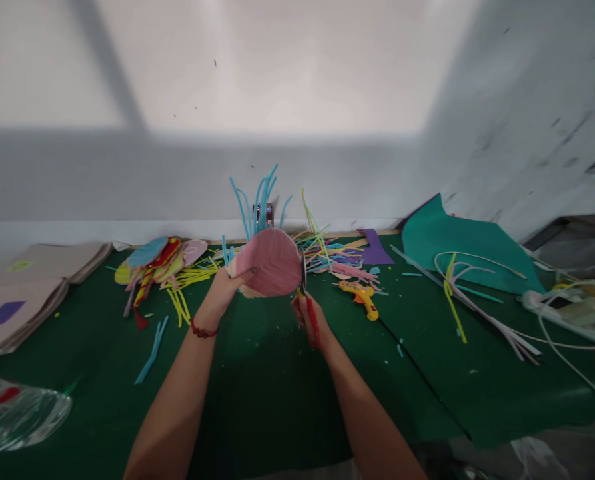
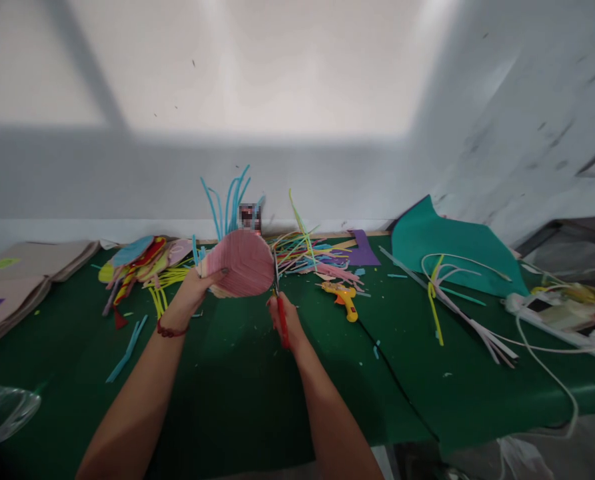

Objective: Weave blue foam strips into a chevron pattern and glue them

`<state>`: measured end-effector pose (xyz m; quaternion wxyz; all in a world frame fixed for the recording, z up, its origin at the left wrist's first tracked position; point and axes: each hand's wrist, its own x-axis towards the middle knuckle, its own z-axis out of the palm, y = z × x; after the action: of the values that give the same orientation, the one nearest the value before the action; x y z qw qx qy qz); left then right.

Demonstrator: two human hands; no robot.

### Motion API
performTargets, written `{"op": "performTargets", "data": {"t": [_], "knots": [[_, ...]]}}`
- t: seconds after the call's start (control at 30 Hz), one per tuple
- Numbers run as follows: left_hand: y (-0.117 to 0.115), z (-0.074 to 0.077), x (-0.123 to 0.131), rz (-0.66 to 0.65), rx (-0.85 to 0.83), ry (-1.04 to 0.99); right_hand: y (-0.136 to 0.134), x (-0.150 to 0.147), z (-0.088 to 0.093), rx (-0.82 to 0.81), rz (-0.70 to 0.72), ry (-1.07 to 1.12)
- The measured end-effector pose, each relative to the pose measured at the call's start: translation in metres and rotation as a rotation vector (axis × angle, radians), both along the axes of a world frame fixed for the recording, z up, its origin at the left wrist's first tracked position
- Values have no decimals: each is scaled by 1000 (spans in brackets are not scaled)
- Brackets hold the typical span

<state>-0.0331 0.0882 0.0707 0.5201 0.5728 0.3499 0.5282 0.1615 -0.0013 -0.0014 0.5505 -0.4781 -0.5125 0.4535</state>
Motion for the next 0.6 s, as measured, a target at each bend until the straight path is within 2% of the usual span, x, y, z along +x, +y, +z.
{"op": "performTargets", "data": {"t": [0.4, 0.6], "knots": [[2, -2, -3, 10, 19, 49, 3, 2, -6, 54, -44, -44], [1, 0, -4, 2, 2, 55, 1, 3, -2, 44, -34, -34]]}}
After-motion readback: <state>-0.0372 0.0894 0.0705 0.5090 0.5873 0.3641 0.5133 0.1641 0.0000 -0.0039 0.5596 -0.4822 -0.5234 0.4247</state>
